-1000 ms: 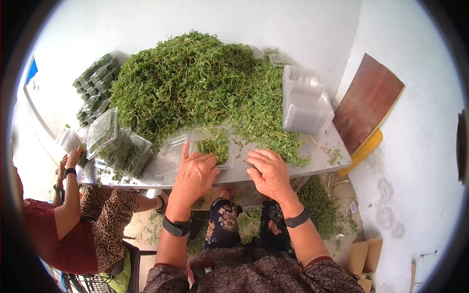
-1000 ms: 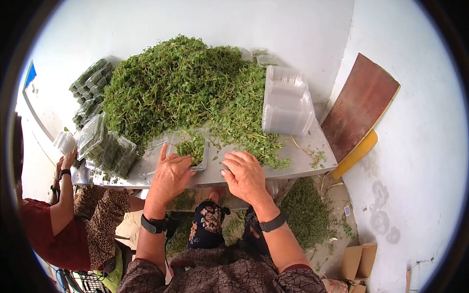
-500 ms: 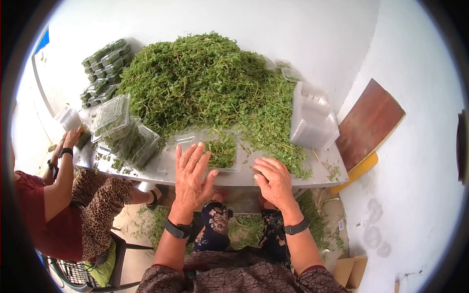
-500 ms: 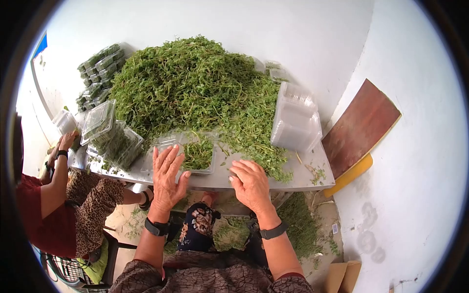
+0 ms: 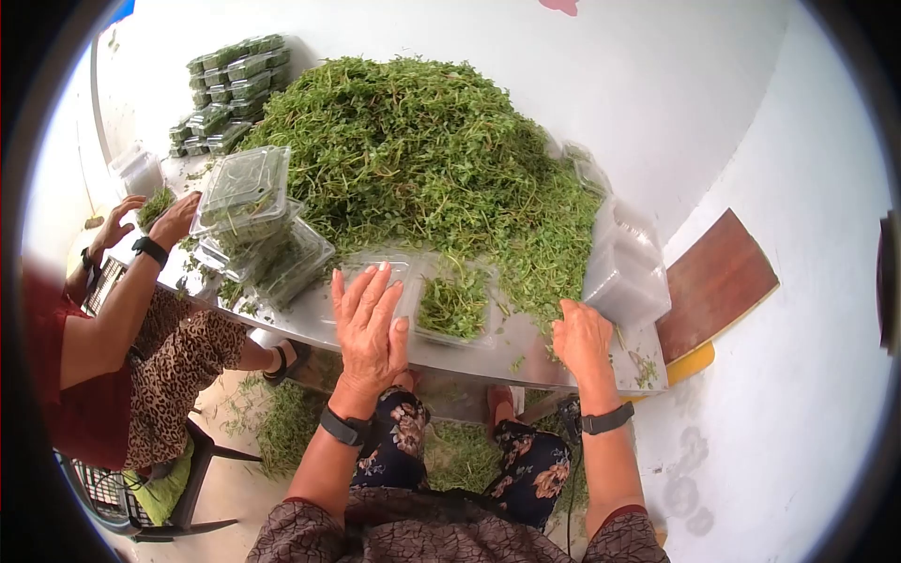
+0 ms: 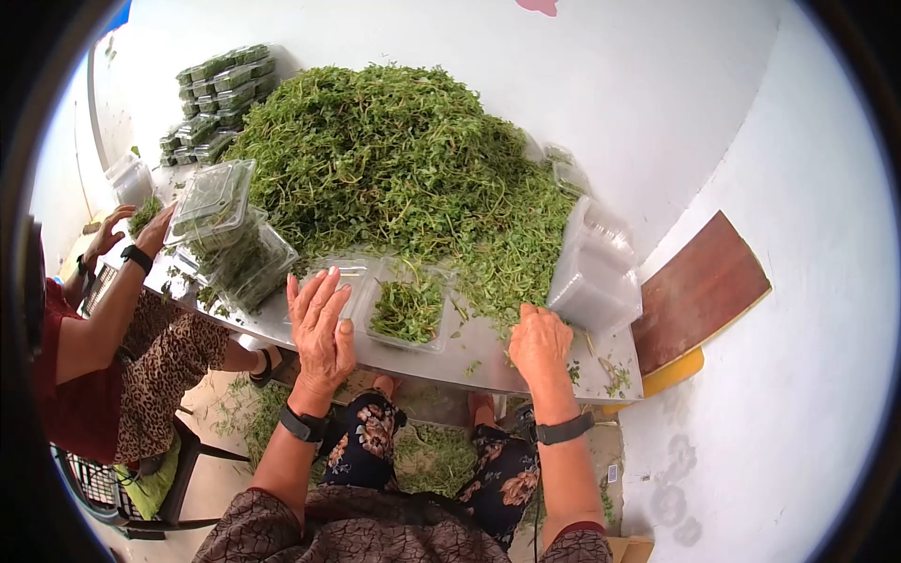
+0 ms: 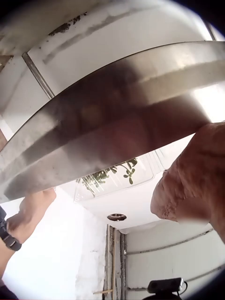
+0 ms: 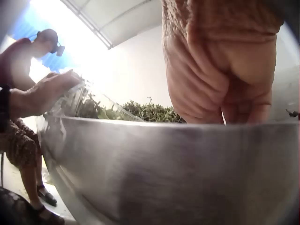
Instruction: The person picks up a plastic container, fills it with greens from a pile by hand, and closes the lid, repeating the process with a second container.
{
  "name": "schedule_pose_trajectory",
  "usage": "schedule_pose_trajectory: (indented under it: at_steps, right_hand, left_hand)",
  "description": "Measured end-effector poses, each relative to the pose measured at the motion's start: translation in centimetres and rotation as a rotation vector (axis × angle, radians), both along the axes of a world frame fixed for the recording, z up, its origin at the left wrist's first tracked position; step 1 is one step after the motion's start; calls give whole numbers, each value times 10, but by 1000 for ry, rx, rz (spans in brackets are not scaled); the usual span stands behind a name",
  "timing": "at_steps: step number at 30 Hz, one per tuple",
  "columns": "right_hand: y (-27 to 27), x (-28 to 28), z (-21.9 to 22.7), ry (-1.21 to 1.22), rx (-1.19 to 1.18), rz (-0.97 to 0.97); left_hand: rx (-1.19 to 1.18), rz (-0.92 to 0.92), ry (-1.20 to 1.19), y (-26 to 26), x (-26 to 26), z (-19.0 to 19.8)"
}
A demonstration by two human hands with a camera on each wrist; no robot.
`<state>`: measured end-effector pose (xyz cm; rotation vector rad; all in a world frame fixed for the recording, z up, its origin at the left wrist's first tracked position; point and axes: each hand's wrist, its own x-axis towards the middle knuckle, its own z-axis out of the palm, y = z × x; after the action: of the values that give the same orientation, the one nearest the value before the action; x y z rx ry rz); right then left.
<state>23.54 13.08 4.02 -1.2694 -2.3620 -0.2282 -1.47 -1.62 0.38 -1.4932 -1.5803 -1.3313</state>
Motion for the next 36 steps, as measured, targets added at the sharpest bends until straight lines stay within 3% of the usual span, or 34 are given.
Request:
schedule_pose_trajectory:
  at_steps: [4,6,9,13,15,17,19,21,23,28,29,31,36]
  right_hand:
    - [20,-5,5,-144,7,-14]
    - [27,-9,9,-23,78,32]
    - [35,-17,23,67,2,91]
    - [41,-41,51,24,-62,141]
    - [51,-55,58,126,-55,318]
    - [57,-74,74,49,-186,272]
    - [68,-91,78,9,-143,481]
    - [76,-108,79,-35,-196,495]
    - [79,-127,78,-151,-105,634]
    - [97,-163,65,-323,-290,668]
    - [105,-166,56,-323,-293,671]
    - [114,-171,43,-414,-29,656]
    - [125,-161,44,-424,-191,607]
  left_hand:
    - [32,-11,-48,3,-4,-2]
    - [45,-11,-95,3,-6,-2]
    - [52,-9,-133,4,-7,-3]
    - [37,20,-134,3,-3,-4]
    - [37,23,-144,2,-3,-4]
    - [32,29,-140,3,-4,-6]
    - [23,37,-138,2,-4,-7]
    - [17,7,-151,1,-5,-6]
    - [12,9,-152,2,-5,-6]
    - [-45,37,-145,0,-3,-4]
    - [-48,40,-146,0,-4,-4]
    - [-56,33,-148,0,-3,-4]
    - [-54,17,-153,0,-4,-4]
